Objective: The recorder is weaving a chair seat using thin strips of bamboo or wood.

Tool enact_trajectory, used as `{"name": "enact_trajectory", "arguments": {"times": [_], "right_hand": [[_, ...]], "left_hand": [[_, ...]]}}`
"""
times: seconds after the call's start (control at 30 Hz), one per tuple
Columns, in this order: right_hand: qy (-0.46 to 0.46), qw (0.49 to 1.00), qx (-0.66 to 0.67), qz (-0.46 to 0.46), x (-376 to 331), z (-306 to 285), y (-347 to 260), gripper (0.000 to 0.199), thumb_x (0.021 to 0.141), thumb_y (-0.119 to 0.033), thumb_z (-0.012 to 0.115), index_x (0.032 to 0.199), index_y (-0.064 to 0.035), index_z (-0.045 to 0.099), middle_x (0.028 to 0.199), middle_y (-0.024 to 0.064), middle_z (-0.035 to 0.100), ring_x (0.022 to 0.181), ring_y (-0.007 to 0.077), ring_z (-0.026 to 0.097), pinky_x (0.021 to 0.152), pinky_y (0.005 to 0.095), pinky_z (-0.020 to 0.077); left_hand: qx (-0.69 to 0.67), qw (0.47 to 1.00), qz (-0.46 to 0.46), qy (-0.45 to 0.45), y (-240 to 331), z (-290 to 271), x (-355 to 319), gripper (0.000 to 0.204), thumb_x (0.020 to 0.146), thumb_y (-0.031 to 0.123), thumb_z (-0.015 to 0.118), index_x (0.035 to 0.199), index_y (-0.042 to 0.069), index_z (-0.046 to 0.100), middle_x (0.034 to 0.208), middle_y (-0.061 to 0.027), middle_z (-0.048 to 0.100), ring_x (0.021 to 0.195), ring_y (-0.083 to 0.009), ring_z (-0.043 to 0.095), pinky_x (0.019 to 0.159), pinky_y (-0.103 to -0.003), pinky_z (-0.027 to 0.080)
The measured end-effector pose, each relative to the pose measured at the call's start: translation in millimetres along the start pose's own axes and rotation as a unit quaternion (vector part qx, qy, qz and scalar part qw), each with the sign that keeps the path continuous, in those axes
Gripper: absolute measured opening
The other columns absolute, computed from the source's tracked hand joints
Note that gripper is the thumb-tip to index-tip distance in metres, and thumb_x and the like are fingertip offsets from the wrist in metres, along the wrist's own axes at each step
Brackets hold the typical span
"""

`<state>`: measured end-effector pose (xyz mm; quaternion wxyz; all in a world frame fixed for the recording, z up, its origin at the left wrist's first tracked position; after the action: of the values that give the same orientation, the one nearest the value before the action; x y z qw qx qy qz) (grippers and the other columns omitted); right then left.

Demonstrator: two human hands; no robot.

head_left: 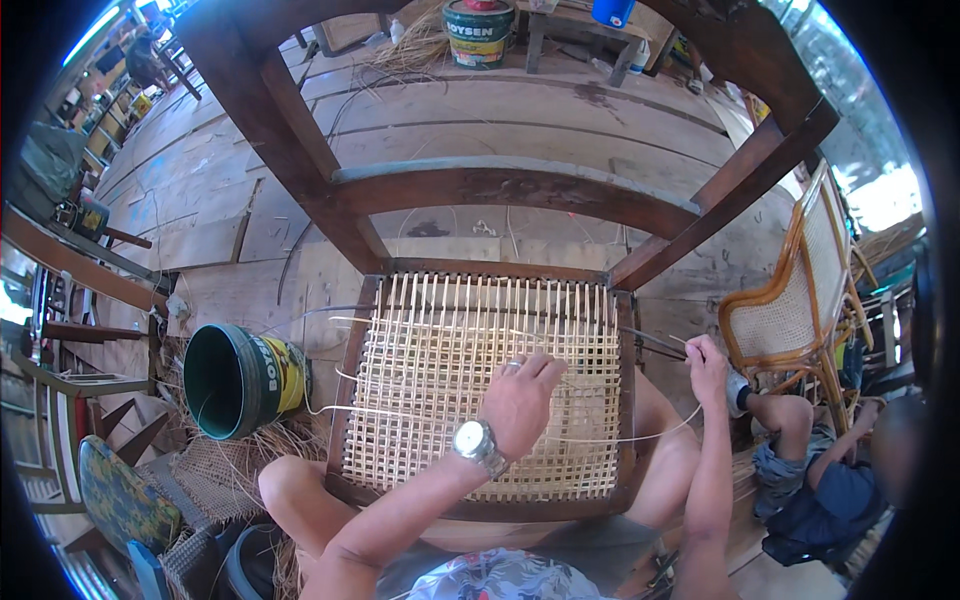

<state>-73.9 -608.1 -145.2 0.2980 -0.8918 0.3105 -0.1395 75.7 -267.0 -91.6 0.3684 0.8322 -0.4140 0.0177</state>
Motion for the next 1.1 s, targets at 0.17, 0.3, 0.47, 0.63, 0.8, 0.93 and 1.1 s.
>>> {"name": "enact_trajectory", "arguments": {"times": [0.17,0.3,0.47,0.63,0.8,0.93,1.1], "right_hand": [[-0.008,1.0,-0.004,0.015,-1.4,-6.4,2.6,0.011,0.096,-0.013,0.056,0.093,-0.0029,0.061,0.069,0.0078,0.06,0.064,0.0169,0.06,0.063,0.0326,0.0479],[-0.003,0.999,-0.054,-0.004,-2.6,-11.8,9.1,0.009,0.095,-0.011,0.058,0.093,-0.002,0.061,0.077,0.0096,0.063,0.073,0.0217,0.063,0.069,0.0339,0.0488],[0.097,0.99,-0.027,-0.094,-11.7,-18.9,-66.6,0.009,0.093,-0.009,0.061,0.094,-0.0011,0.064,0.09,0.0119,0.064,0.084,0.026,0.063,0.077,0.0348,0.0485],[0.014,0.992,0.117,-0.039,-22.0,35.5,-173.0,0.009,0.09,-0.01,0.065,0.093,-0.0021,0.068,0.088,0.0101,0.064,0.081,0.0217,0.062,0.076,0.033,0.0488],[-0.018,0.993,0.09,-0.078,-15.6,95.3,-215.6,0.013,0.089,-0.013,0.067,0.09,-0.0007,0.07,0.084,0.0105,0.066,0.072,0.0207,0.063,0.069,0.0327,0.0502],[-0.04,0.99,0.11,-0.079,-10.1,122.8,-222.4,0.015,0.089,-0.014,0.067,0.09,0.0003,0.071,0.083,0.0109,0.067,0.072,0.0206,0.065,0.068,0.033,0.0509],[0.022,0.993,0.086,-0.084,1.8,114.3,-207.6,0.014,0.09,-0.014,0.067,0.089,-0.0007,0.068,0.086,0.0128,0.066,0.077,0.0251,0.065,0.072,0.0364,0.0508]], "left_hand": [[-0.079,0.997,0.008,-0.018,-17.9,-45.3,-6.0,0.014,0.09,0.007,0.068,0.103,0.005,0.072,0.104,-0.0096,0.073,0.093,-0.0254,0.069,0.084,-0.038,0.055],[-0.075,0.989,-0.127,0.011,-96.8,-106.4,-1.2,0.025,0.087,0.02,0.074,0.105,0.004,0.068,0.101,-0.0128,0.07,0.098,-0.03,0.066,0.083,-0.039,0.054],[0.123,0.981,-0.125,0.086,-192.7,-147.6,-12.9,0.031,0.088,0.029,0.073,0.105,0.003,0.067,0.1,-0.015,0.07,0.096,-0.0344,0.066,0.085,-0.043,0.051],[0.007,0.975,-0.201,0.096,-219.0,-139.7,-16.9,0.035,0.088,0.036,0.072,0.1,0.004,0.065,0.094,-0.0152,0.069,0.09,-0.034,0.064,0.079,-0.043,0.05],[0.057,0.976,-0.204,0.052,-220.4,-139.5,-9.5,0.039,0.085,0.038,0.075,0.088,0.002,0.061,0.082,-0.0151,0.064,0.081,-0.0333,0.061,0.073,-0.043,0.048],[0.081,0.979,-0.185,0.026,-231.1,-145.5,-13.6,0.033,0.084,0.032,0.077,0.083,0.002,0.065,0.077,-0.0152,0.063,0.075,-0.0315,0.061,0.069,-0.041,0.048],[0.052,0.98,-0.189,0.034,-228.5,-151.4,-10.4,0.031,0.084,0.029,0.077,0.078,0.001,0.065,0.075,-0.0158,0.064,0.074,-0.0329,0.061,0.067,-0.041,0.048]]}}
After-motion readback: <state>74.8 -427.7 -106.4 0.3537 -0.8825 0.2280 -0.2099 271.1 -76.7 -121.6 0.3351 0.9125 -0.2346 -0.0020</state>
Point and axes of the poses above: each hand's wrist, its own x-axis towards the middle knuckle, its own z-axis out of the palm, y = z × x, the point moved 5 cm from there along x, towards the middle knuckle
